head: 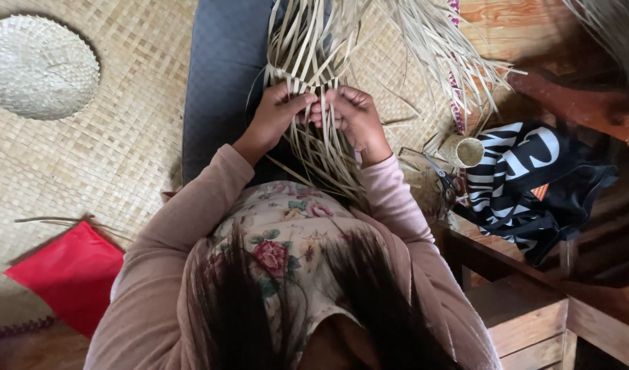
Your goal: Weaving dried plant fibers to create a structured object, likely a basket or mat.
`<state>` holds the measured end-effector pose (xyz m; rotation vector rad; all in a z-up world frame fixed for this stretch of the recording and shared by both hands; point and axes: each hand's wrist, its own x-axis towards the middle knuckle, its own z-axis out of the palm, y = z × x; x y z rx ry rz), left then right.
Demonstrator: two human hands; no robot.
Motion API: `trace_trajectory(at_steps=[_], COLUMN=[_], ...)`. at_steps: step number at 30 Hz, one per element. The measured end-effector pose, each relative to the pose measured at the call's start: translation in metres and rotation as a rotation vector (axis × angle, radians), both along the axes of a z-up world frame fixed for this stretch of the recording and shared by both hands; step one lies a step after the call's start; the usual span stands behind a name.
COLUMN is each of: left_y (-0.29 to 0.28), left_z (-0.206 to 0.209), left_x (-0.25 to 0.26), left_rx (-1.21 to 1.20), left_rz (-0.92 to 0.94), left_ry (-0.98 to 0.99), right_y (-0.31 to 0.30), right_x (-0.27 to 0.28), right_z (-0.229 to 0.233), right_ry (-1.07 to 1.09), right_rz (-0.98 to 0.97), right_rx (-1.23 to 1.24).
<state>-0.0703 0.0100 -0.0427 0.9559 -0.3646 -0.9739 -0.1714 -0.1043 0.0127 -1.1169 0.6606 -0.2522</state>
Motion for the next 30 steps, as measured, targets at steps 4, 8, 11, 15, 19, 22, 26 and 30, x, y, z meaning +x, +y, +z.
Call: trace_trajectory(at_steps=[4,8,11,15,19,22,26,30], left_y=[0.004,0.005,0.005,0.001,0.007,0.011,0.014,0.018], left_z=[0.002,-0.002,-0.003,-0.017,0.018,0.020,0.011,0.001], left_x=[-0.001,-0.001,-0.001,-0.002,-0.005,-0.005,-0.002,0.003], left_rx=[-0.004,0.035,0.046,0.018,0.015,0.027,0.024,0.056], left_rz=[0.000,0.015,0.017,0.022,0.036,0.039,0.019,0.032], left_ry=[0.043,0.079,0.079,0.047,0.056,0.053,0.033,0.117], right_y=[-0.001,-0.015,-0.013,-0.003,-0.002,0.000,-0.008,-0.008], right_x=[0.000,-0.005,-0.004,0.001,0.005,0.006,0.003,0.003], right_z=[-0.001,-0.019,-0.013,-0.001,-0.012,-0.010,-0.022,-0.024], right_ry=[0.009,0.031,0.019,0.012,-0.018,-0.029,-0.019,-0.026], right_rz=[-0.045,-0.071,-0.100,-0.050,-0.030,-0.045,-0.066,-0.071], right_rx=[0.000,-0.130,-0.133,-0.079,-0.081,-0.105,-0.130,-0.162])
